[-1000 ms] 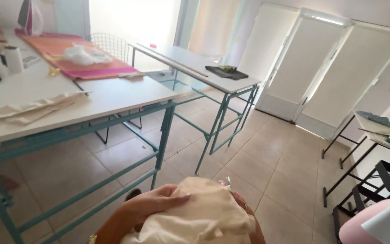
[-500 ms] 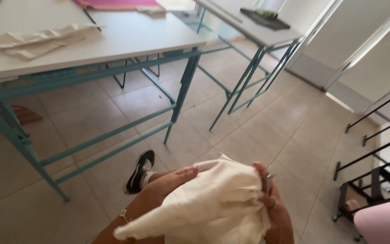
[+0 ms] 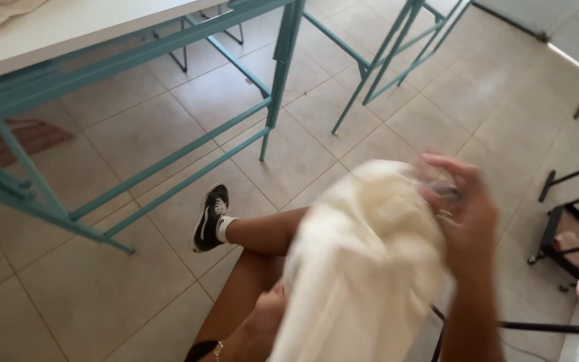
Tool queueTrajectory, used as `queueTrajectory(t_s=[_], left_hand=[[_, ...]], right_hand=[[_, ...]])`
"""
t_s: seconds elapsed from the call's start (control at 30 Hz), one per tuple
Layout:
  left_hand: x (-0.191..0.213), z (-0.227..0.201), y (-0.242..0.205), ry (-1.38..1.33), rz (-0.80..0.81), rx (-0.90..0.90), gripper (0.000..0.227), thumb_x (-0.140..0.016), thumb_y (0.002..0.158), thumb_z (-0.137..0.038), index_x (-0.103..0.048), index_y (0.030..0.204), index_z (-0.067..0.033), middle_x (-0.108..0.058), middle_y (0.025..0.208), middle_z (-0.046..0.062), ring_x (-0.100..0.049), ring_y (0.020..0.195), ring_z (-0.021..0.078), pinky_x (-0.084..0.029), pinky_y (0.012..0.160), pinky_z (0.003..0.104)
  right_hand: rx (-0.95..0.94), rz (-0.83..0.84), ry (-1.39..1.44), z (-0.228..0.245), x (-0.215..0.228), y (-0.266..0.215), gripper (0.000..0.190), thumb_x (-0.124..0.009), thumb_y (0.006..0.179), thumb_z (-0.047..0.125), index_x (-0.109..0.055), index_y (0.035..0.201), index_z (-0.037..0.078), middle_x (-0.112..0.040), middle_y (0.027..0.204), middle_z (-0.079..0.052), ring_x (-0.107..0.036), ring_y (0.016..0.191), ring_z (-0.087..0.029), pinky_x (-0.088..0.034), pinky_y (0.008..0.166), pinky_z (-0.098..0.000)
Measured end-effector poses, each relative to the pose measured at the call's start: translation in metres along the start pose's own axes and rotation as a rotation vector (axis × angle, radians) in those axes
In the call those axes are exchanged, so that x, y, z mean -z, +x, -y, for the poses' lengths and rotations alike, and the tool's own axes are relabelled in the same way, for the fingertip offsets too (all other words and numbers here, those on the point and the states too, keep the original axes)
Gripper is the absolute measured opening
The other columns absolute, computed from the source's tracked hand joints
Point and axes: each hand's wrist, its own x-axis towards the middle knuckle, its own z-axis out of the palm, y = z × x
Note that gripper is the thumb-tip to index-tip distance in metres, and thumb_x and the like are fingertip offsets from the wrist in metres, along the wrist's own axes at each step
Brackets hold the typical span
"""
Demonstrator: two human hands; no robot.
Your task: Trimming excess fabric and loose threads from a white garment using scissors.
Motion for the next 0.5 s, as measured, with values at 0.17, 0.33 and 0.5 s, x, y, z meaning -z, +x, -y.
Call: queueTrajectory(t_s=[0.17, 0.33, 0.5], left_hand=[[-0.055, -0.036, 0.051, -0.208, -0.525, -0.411, 0.065, -0.068, 0.099, -0.017, -0.046, 0.158, 0.0003, -0.067, 0.144, 0.019, -0.069, 0.125, 0.0347, -0.05, 0.115, 0.065], [-0.025, -0.026, 0.032, -0.387, -0.7, -0.291, 0.052, -0.058, 0.104, -0.013, -0.056, 0.154, 0.003, -0.072, 0.137, 0.022, -0.071, 0.118, 0.0338, -0.065, 0.093, 0.044], [-0.048, -0.065, 0.027, 0.014, -1.018, -0.085, 0.068, -0.073, 0.087, -0.01, -0.06, 0.149, 0.0128, -0.075, 0.136, 0.029, -0.073, 0.115, 0.0395, -0.061, 0.099, 0.048]], right_hand=[[0.435, -0.041, -0.267, -0.035, -0.035, -0.028, 0.058, -0.077, 0.097, 0.041, -0.059, 0.138, 0.005, -0.067, 0.148, -0.019, -0.062, 0.144, -0.033, -0.05, 0.118, -0.0434], [0.46, -0.042, -0.341, -0.071, -0.071, -0.045, 0.053, -0.071, 0.099, 0.025, -0.058, 0.142, -0.003, -0.072, 0.145, -0.02, -0.07, 0.141, -0.033, -0.058, 0.118, -0.0382], [0.38, -0.089, 0.141, -0.067, -0.067, -0.031, 0.01, -0.063, 0.108, 0.014, -0.057, 0.102, 0.009, -0.08, 0.086, -0.02, -0.086, 0.083, -0.029, -0.064, 0.069, -0.0283]])
